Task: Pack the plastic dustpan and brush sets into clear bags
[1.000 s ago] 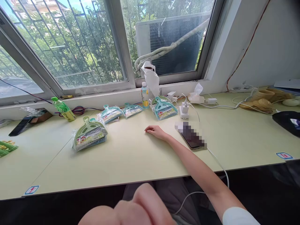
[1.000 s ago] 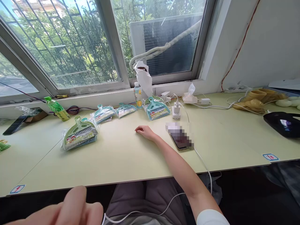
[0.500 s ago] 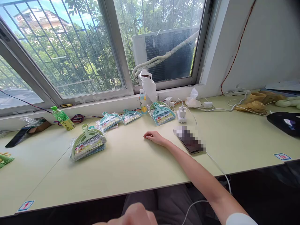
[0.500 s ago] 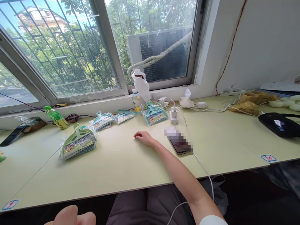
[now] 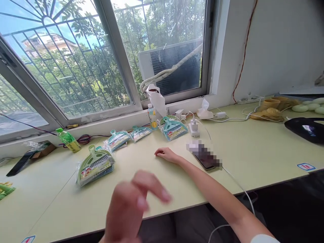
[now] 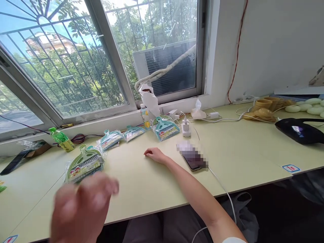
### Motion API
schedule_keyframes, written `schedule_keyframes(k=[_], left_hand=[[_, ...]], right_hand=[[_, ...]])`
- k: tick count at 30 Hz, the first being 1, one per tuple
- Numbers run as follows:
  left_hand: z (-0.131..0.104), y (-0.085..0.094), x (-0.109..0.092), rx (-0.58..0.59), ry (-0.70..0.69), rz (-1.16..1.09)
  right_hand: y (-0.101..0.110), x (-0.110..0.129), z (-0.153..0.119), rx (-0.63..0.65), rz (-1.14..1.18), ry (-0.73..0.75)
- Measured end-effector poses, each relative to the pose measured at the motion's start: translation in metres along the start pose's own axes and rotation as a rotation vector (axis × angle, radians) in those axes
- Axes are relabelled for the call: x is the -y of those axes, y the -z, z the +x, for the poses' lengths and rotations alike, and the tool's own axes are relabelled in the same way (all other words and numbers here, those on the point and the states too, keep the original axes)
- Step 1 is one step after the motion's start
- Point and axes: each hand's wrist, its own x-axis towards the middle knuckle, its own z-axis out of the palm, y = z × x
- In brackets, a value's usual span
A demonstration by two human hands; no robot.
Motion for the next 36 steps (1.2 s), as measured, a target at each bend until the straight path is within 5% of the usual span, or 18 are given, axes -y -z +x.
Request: schedule_keyframes(k=[3, 6, 10, 14, 18, 25, 31, 36], left_hand=[[0.067, 0.001, 0.07, -0.115, 0.045, 0.135], [0.111, 0.025, 0.161, -0.12, 0.203, 0.562], [0.122, 0.076, 0.261, 0.056, 0.555, 1.035], [0.118, 0.105, 0.314, 0.082, 0.686, 1.204], [0.113, 0.101, 0.318, 0.121, 0.525, 1.306], [0.071, 0.074, 0.256, 0.284, 0.312, 1.246], [0.051, 0.081, 0.241, -0.137, 0.545, 1.195], [0.058, 0.09, 0.249, -0.215, 0.838, 0.779]], right_hand=[[-0.001, -0.002, 0.0, -0.007, 0.033, 0.004], [-0.003, -0.002, 0.001, -0.011, 0.04, 0.01], [-0.007, -0.002, 0.002, -0.021, 0.021, 0.031], [-0.009, -0.002, 0.006, -0.034, 0.024, 0.013], [-0.009, 0.002, 0.005, -0.04, -0.005, 0.012], [-0.007, 0.007, -0.004, -0.164, -0.417, 0.172], [-0.011, -0.001, -0.003, -0.08, -0.528, 0.192], [-0.007, -0.001, -0.002, -0.036, -0.482, 0.234]])
